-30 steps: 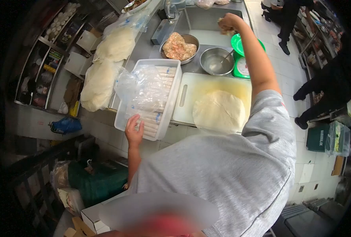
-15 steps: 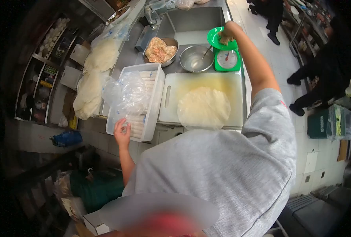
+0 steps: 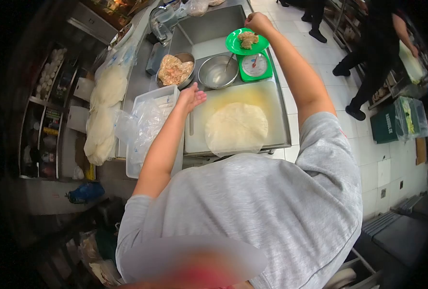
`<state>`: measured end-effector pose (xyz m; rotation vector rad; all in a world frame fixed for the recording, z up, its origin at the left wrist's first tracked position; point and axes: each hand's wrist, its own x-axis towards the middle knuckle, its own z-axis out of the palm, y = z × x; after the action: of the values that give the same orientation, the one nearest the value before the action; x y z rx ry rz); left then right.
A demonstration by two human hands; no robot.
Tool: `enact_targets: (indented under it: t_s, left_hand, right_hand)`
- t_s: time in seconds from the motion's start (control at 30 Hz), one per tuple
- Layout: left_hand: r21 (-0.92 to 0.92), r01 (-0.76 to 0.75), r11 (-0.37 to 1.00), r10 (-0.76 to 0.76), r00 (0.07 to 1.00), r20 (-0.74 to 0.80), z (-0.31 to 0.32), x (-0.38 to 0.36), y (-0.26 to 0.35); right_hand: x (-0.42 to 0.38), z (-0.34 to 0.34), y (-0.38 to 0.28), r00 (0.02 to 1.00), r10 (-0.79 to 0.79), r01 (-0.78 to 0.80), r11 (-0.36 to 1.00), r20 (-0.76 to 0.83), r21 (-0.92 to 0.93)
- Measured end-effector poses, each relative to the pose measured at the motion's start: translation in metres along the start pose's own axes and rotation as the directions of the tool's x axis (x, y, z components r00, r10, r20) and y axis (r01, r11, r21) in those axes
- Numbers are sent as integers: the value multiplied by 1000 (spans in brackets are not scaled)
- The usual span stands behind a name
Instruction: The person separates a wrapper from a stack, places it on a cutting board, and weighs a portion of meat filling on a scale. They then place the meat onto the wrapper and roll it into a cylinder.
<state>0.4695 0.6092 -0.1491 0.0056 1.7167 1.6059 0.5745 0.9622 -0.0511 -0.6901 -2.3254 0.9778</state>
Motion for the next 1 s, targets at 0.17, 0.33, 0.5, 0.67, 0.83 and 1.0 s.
enact_targets:
  t_s: [0.17, 0.33, 0.5, 0.67, 0.83, 1.0]
  left_hand:
    - [-120, 44, 992, -43, 999, 12, 24, 59, -32]
    - [-44, -91, 995, 87, 992, -90, 31, 53, -33]
    - [-174, -98, 980, 88, 994, -65, 21, 52, -41]
    - [-104, -179, 978, 160, 973, -168, 20, 37, -43]
    - [-113, -224, 968, 203, 964, -170, 12, 20, -51]
    - [-116, -255, 960, 229, 952, -201, 6, -8, -58]
  right_hand:
    - [-15, -5, 2, 999, -39, 40, 970, 9, -238]
    - [-38, -5, 41, 929, 246, -310, 926, -277, -215]
    - [-76, 34, 119, 898, 426, -424, 905, -110, 43]
    - [-151, 87, 43, 845, 196, -370, 886, 498, 280]
    - [-135, 123, 44, 837, 282, -467, 816, 470, 342]
    - [-123, 126, 48, 838, 224, -460, 781, 498, 423]
